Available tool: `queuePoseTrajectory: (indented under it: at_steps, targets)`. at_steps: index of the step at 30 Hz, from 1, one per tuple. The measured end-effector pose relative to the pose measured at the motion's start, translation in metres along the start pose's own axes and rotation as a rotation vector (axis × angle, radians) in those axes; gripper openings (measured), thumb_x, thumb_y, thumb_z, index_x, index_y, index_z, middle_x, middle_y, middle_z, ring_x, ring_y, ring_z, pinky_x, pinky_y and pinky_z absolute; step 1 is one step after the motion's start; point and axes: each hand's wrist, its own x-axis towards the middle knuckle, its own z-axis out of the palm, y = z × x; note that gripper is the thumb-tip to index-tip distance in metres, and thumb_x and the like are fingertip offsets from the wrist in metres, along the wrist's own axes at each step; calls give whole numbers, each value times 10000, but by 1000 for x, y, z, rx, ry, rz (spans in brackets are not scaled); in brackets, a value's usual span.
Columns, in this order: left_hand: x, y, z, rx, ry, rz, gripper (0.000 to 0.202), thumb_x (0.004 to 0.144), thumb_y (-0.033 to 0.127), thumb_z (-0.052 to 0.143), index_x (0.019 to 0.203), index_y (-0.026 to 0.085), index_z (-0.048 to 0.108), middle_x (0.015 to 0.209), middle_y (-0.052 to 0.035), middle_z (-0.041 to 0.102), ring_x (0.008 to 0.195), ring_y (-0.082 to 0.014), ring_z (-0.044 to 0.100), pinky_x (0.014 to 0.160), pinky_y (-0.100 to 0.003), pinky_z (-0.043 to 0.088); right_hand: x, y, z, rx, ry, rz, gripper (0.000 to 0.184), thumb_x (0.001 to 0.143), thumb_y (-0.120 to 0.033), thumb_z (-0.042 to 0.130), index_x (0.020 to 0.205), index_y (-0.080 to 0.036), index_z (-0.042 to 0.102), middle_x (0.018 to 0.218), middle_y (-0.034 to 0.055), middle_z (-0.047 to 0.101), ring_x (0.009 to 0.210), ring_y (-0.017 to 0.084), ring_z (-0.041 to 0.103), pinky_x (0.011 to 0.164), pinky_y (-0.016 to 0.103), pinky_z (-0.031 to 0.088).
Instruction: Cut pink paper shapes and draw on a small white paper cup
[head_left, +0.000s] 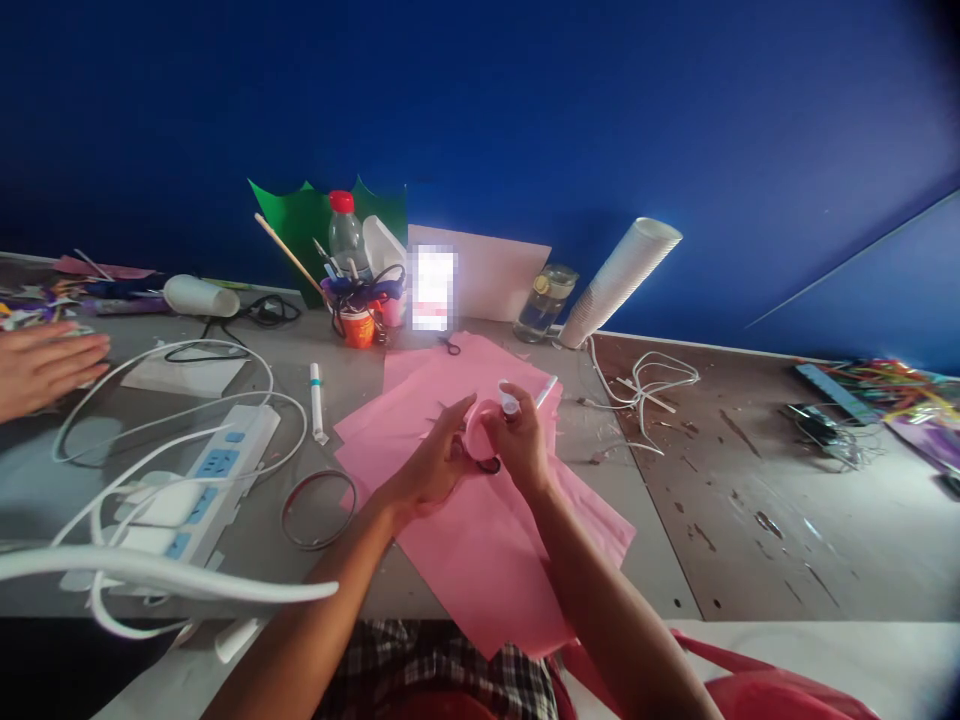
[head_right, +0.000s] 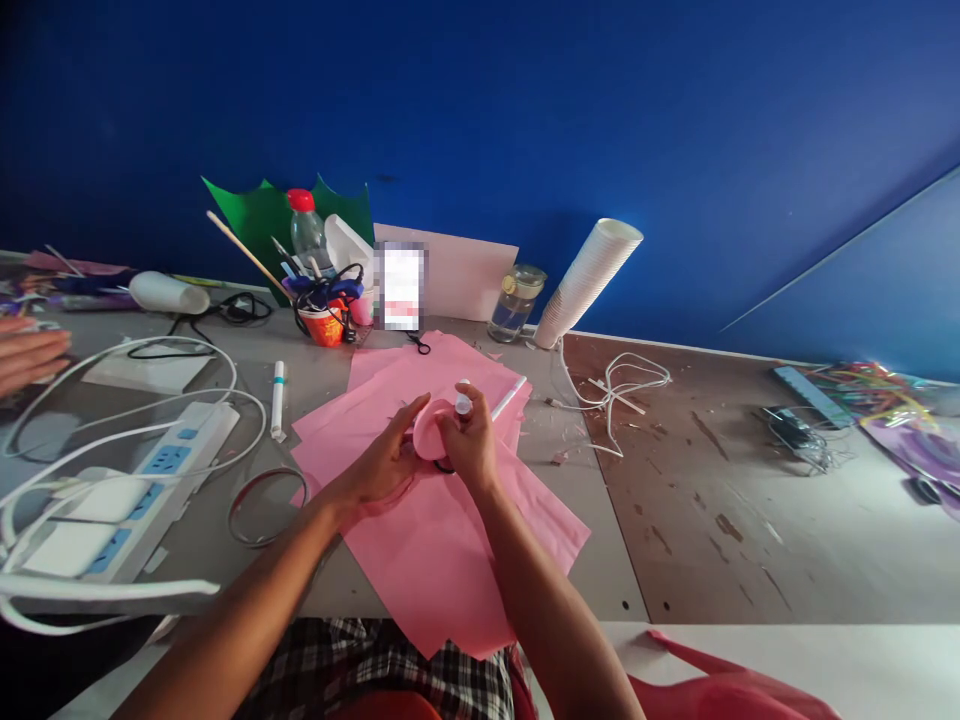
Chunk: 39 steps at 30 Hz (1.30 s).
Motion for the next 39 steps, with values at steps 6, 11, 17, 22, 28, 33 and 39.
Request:
queuePoseTrajectory:
  at_steps: [6,11,17,22,28,33,39]
  targets:
    - [1,-4,6,236,32,131,934,722,244,832,1536,244,374,1392,-127,600,1284,-279,569,1095,-413,459,-12,-5,6,-160,-86,-55,433,762,-249,597,1195,-254,613,638,-74,537,521,121,474,529,257,410]
    - [-1,1,4,121,-15,18,957,725,216,817,1553,261,340,1345,-115,631,1200,-253,618,985,-379,529,-10,-4,5,-149,-5,-84,456,747,-246,613,1203,-246,612,713,-50,592,560,126,507,557,267,444]
    - [3,7,-3,-215,-101,-157,501,750,230,795,1233,195,666,891,-58,721,735,-167,666,680,-286,558,-5,-3,-1,-177,18,-107,455,758,-259,602,1213,-236,605,710,-47,606,542,123,497,549,266,440]
    - [7,6,-6,-475,-29,-286,487,806,537,751,1091,145,702,907,-123,728,785,-230,708,710,-367,600,-5,-1,-4,-219,18,-150,451,775,-274,597,1225,-246,602,799,-13,654,576,138,527,570,286,458]
    - [7,-2,-1,-576,-146,-328,701,765,749,659,1145,161,693,1098,-164,726,890,-256,709,785,-429,607,-10,-7,-2,-284,2,-179,420,791,-271,566,1207,-250,619,656,-43,599,505,132,492,530,270,439]
    - [5,-3,3,-576,-134,-307,648,707,641,797,1133,164,693,1091,-136,725,880,-243,701,808,-455,611,-11,-10,2,-341,-3,-176,412,786,-263,565,1193,-263,627,587,-57,580,494,146,511,529,270,434]
    - [3,4,4,-341,-25,-231,556,794,531,769,1227,202,652,1028,-86,723,773,-183,705,700,-339,601,-5,-5,-2,-302,2,-214,423,791,-251,553,1210,-248,610,743,-8,667,576,158,571,588,287,490]
